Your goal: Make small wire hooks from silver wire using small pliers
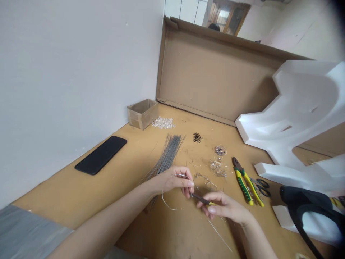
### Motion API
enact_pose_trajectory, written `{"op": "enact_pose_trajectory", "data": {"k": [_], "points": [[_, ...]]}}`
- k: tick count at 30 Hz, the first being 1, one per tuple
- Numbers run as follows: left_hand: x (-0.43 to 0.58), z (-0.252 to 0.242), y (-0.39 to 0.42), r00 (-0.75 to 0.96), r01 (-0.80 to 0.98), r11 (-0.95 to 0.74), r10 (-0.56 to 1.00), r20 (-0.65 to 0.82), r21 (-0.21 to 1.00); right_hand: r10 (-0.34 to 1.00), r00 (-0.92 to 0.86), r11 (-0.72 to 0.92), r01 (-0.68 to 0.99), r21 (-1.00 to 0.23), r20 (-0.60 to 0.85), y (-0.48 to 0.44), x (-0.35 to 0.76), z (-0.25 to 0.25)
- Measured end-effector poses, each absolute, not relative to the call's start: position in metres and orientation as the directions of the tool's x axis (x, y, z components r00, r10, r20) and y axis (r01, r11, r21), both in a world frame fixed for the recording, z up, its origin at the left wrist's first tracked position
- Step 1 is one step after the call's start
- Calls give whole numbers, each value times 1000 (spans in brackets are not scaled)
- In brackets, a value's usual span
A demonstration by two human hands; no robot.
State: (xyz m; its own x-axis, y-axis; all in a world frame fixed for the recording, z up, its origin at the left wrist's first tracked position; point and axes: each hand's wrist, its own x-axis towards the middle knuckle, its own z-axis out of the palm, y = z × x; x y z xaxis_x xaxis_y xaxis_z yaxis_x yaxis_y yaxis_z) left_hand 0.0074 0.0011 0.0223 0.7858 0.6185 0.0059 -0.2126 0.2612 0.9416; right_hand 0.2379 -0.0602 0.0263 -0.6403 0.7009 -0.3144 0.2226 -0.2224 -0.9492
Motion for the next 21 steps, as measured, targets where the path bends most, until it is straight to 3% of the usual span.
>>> {"op": "enact_pose_trajectory", "data": {"k": [21], "points": [[9,18,2,780,-252,281,626,22,926,734,-609,-176,259,-950,-301,-61,235,26]]}}
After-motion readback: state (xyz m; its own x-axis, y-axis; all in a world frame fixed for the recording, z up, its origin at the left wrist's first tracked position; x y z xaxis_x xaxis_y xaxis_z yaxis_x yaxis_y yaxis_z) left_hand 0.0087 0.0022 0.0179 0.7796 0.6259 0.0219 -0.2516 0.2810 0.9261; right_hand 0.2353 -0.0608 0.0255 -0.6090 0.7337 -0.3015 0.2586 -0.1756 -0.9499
